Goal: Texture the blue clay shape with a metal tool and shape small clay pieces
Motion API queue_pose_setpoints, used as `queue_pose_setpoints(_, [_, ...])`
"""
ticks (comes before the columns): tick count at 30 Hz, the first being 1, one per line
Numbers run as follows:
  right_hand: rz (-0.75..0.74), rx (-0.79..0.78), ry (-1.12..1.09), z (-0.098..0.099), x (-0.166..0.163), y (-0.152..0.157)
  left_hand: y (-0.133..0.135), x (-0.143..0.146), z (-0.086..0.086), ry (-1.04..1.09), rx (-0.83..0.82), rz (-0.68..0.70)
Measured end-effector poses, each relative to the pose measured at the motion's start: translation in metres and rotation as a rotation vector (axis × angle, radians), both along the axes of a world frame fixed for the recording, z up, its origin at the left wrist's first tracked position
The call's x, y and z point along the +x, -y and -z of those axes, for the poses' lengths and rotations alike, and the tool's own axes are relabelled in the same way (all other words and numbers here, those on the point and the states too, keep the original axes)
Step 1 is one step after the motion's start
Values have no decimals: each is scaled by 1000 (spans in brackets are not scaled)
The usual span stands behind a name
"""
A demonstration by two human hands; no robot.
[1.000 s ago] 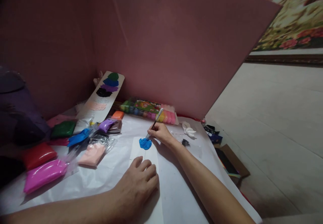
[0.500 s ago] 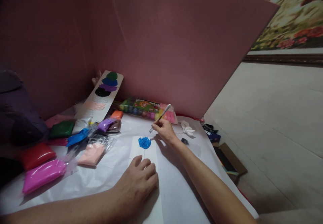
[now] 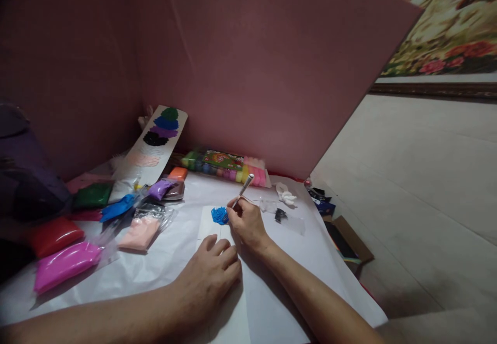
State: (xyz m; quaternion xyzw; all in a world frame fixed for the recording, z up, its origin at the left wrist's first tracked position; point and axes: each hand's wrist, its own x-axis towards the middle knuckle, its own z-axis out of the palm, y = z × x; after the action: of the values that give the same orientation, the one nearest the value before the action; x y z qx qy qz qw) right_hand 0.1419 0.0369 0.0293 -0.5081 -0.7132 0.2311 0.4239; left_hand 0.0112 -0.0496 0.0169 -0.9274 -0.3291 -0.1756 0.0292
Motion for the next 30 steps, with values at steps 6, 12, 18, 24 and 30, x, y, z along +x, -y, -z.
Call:
queue_pose_setpoints(6, [30,8,11,-1,-4,-1,0,-1,-1,-9,-9,2])
queue_pose_setpoints(12, [43,6,48,0,-6,-1,0,0,-2,-9,-19,5])
queue_pose_setpoints(18, [79,44,117,2,0,-1,0,0,1,15,-13,0])
queue_pose_setpoints(24, [91,68,158,-2,4,-2,1,0,-1,6,-27,-1])
queue_pose_setpoints(30, [80,143,231,-1,8,-6,1,0,0,16,-12,-3])
